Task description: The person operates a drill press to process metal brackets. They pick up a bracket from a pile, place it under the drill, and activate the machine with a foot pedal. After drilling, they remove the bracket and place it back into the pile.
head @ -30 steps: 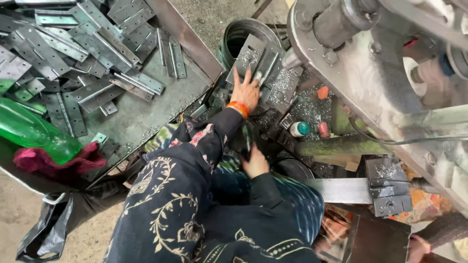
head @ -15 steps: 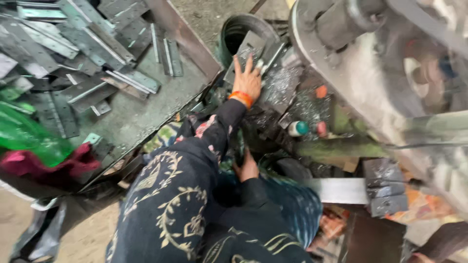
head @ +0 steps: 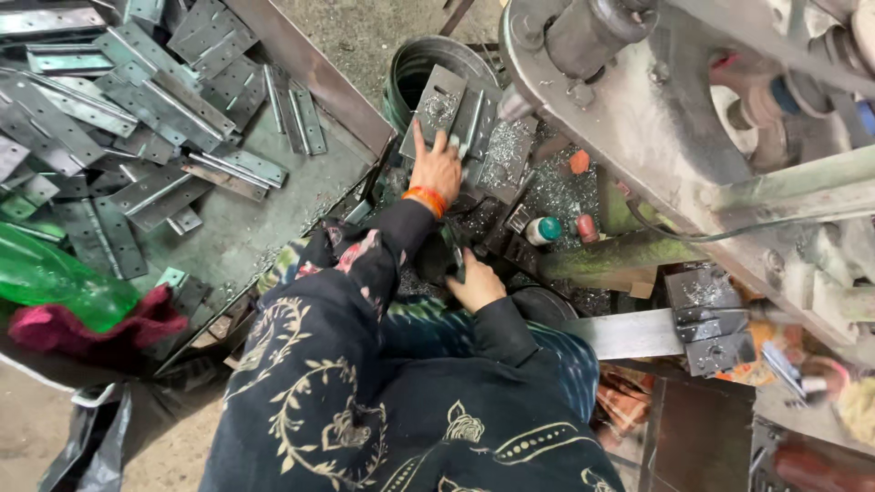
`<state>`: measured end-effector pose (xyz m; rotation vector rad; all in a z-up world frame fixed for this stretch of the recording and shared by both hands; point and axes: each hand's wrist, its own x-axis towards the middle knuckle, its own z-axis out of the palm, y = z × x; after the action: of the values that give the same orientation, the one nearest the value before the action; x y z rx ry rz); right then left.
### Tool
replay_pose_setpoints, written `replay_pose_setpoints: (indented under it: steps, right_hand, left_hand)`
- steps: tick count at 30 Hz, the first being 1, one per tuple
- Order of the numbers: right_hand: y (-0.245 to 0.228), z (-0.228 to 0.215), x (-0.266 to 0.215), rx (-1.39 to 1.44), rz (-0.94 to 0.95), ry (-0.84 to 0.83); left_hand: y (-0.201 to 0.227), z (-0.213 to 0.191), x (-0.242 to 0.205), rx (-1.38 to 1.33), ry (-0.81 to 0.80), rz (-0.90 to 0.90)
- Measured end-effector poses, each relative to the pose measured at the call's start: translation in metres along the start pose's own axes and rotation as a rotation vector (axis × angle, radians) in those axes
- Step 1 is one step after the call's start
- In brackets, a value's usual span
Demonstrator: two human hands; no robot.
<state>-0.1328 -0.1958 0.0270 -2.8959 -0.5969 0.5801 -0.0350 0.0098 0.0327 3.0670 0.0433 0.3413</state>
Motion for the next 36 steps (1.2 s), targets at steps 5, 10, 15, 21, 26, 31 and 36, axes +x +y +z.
replay_pose_setpoints:
  steps: [5,10,15,21,26,31,36]
  right_hand:
    - [-0.013,-0.012,-0.010,0.064,0.013,0.035]
    - [-0.012,-0.011,-0.013,0.072,0.012,0.044]
    - [-0.003,-0.003,-0.007,0.054,-0.030,0.081]
    - [0.004,-0.008,-0.005,0.108,-0.012,0.017]
    - [0.018,-0.021,0.009,0.341,-0.088,0.289]
    - [0.020,-0.038,0.033,0.822,-0.149,0.511]
    - [0.029,-0.050,0.052,1.334,-0.238,0.578]
  left_hand:
    - [0.000,-0.023,-0.061,0.008,-0.047,0.087]
    - [-0.002,-0.015,-0.080,-0.010,0.209,0.131]
    - [-0.004,0.001,-0.065,0.067,0.320,0.160]
    - [-0.012,-0.034,-0.069,-0.064,0.471,0.198]
    - [-0.025,-0.073,-0.074,-0.475,0.572,0.126]
    - [-0.031,-0.041,-0.057,-1.089,0.491,-0.117]
    - [-0.014,0.007,-0.014,-1.634,0.352,-0.161]
